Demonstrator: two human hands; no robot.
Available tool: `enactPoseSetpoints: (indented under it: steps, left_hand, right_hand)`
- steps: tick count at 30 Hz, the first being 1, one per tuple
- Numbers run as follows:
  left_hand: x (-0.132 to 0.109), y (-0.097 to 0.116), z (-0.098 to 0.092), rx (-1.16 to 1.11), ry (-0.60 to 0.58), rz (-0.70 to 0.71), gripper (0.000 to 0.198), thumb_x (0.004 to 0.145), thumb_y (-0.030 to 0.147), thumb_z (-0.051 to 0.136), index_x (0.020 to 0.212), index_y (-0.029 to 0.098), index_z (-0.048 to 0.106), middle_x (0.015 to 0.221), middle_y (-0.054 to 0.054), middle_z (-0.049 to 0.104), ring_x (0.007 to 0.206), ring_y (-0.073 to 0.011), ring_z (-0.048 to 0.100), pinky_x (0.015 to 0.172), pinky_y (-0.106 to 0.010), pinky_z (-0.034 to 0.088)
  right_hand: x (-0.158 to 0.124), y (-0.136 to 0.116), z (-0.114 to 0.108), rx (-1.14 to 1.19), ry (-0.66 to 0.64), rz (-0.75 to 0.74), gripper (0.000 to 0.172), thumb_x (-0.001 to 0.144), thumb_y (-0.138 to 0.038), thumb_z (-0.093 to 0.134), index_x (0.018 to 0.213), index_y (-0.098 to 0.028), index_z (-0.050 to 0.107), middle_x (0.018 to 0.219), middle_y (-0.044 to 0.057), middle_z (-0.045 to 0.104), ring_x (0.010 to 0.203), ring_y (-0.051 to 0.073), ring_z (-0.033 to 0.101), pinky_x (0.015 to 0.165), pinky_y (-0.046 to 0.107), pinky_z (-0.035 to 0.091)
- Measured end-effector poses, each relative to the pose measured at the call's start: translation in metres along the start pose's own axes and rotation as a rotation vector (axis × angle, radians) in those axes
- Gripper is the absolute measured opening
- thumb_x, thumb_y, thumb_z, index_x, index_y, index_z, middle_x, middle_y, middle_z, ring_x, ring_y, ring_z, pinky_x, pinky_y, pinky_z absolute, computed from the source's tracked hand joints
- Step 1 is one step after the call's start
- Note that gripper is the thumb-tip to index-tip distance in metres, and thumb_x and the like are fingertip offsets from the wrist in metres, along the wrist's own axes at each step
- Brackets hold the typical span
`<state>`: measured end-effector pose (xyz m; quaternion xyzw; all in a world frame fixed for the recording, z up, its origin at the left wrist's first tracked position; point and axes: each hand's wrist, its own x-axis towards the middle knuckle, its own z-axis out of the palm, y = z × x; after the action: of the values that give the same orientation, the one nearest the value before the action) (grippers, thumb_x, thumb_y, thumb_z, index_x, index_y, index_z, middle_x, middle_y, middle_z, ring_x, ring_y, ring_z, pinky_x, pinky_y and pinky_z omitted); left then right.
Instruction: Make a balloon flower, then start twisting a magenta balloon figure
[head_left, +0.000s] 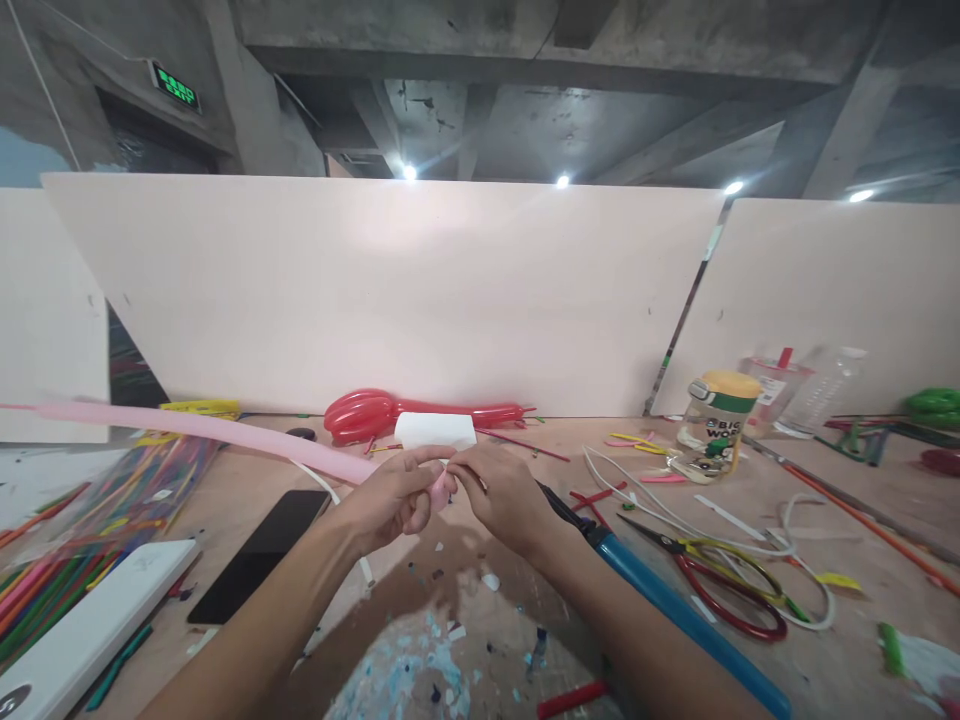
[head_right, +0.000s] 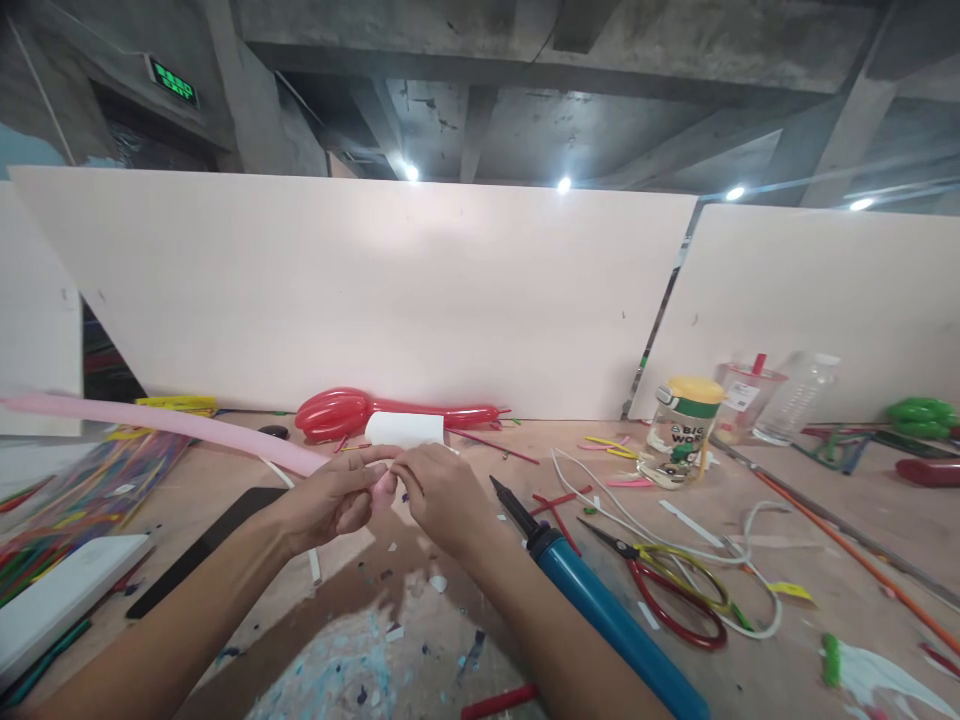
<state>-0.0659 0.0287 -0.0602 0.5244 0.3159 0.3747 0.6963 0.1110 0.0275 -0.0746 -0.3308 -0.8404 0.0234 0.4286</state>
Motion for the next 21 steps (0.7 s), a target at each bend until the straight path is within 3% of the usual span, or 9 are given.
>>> enactPoseSetpoints:
  steps: [5,9,12,17,21]
  left_hand:
    - [0.001,-0.003,-0.003,0.008,0.065,0.022,0.042,0.076,0.029,0.07,0.115,0.014,0.06,0.058,0.002,0.061,0.034,-0.003,0.042,0.035,-0.015,0.03]
    - [0.001,-0.001,0.0,-0.089,0.235,0.091,0.037,0.078,0.023,0.068,0.113,0.015,0.061,0.09,-0.01,0.071,0.04,-0.0023,0.048,0.041,-0.016,0.041]
    - [0.001,0.001,0.005,-0.051,0.248,0.158,0.04,0.083,0.024,0.062,0.122,0.016,0.056,0.106,-0.016,0.068,0.045,-0.0041,0.054,0.045,-0.017,0.045]
    - [0.0,0.001,0.01,0.511,0.273,0.224,0.049,0.088,0.036,0.051,0.133,0.017,0.046,0.087,-0.01,0.071,0.049,-0.0139,0.061,0.044,-0.023,0.044]
    - [-0.004,-0.002,0.01,1.101,0.339,0.351,0.035,0.09,0.034,0.047,0.12,0.023,0.061,0.069,-0.004,0.07,0.055,-0.017,0.062,0.059,-0.026,0.044]
  right_hand:
    - [0.001,0.003,-0.001,-0.015,0.042,-0.012,0.02,0.09,-0.015,0.044,0.086,-0.019,0.063,0.086,0.006,0.067,0.081,0.017,0.057,0.075,0.029,0.041]
    - [0.0,0.008,0.004,0.026,0.069,0.104,0.019,0.09,-0.017,0.045,0.085,-0.019,0.063,0.082,0.005,0.067,0.077,0.017,0.057,0.072,0.028,0.04]
    - [0.0,0.003,0.008,0.06,0.065,0.197,0.019,0.089,-0.017,0.046,0.079,-0.018,0.062,0.075,0.003,0.065,0.068,0.015,0.054,0.065,0.026,0.036]
    - [0.002,-0.017,0.002,0.085,-0.029,0.274,0.02,0.088,-0.016,0.044,0.077,-0.018,0.06,0.074,0.002,0.064,0.065,0.013,0.052,0.061,0.025,0.032]
    - [0.006,-0.021,-0.005,0.059,-0.029,0.34,0.021,0.086,-0.02,0.048,0.066,-0.018,0.054,0.064,0.0,0.059,0.059,0.012,0.047,0.055,0.025,0.029]
